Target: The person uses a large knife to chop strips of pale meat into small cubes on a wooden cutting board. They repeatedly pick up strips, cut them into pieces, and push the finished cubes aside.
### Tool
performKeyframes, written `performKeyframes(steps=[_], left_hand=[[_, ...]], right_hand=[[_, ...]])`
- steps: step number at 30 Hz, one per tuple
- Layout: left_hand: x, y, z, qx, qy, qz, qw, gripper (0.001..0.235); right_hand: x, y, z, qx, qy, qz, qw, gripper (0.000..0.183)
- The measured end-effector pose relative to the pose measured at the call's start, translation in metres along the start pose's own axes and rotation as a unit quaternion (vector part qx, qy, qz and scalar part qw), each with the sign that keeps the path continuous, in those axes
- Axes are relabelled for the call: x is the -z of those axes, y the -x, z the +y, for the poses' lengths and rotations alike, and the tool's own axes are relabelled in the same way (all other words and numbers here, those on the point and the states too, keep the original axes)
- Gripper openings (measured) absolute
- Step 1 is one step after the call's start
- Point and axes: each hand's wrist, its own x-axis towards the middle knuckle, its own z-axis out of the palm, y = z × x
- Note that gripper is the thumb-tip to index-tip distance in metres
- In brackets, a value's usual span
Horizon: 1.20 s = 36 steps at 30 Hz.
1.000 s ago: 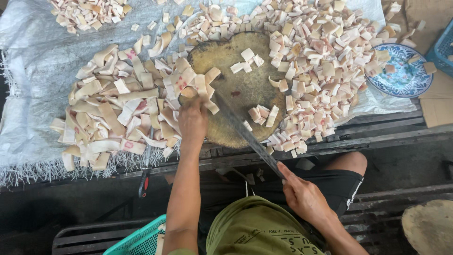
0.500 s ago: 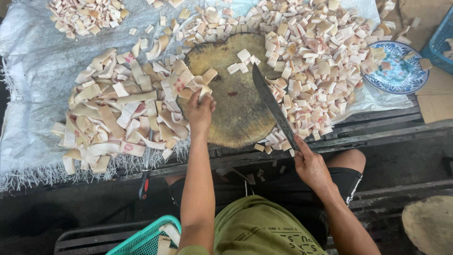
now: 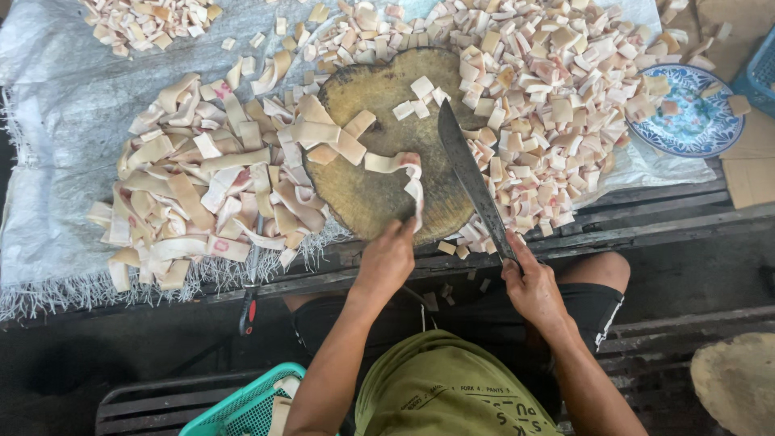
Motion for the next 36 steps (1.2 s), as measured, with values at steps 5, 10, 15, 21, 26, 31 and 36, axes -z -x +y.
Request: performKeyframes(steps=[5, 10, 15, 21, 26, 31, 36], left_hand=[[0.033, 0.015, -0.006, 0.110, 0.145, 0.065, 0.981, 0.034], [0.060, 0.019, -0.013, 0.193, 0.252, 0.122, 0.940, 0.030], [0.065, 0.015, -0.009, 0.171, 0.257, 0.113, 0.944, 0.033], [0.051, 0.019, -0.026, 0.131, 0.242, 0.126, 0.953, 0.032], [0.055, 0.004, -0.048, 0.207, 0.392, 0.075, 0.893, 0.036], [0.054, -0.021, -0.017, 0.026, 0.298, 0.148, 0.943, 0.038], [0.029, -0.024, -0.005, -0.144, -0.051, 0.020, 0.988, 0.035]], right_hand=[[0.007, 0.009, -0.008, 0.075, 0.032, 0.020, 0.997, 0.060], [0.009, 0.012, -0.038, 0.181, 0.057, 0.031, 0.981, 0.059], [0.003, 0.016, -0.053, 0.297, 0.060, 0.058, 0.951, 0.061], [-0.022, 0.006, -0.027, 0.217, 0.262, -0.096, 0.935, 0.065], [-0.016, 0.011, -0.015, 0.243, 0.185, -0.033, 0.952, 0.065], [0.006, -0.001, -0.001, 0.158, 0.186, 0.006, 0.970, 0.068], [0.013, -0.008, 0.007, 0.101, 0.089, -0.002, 0.991, 0.069]])
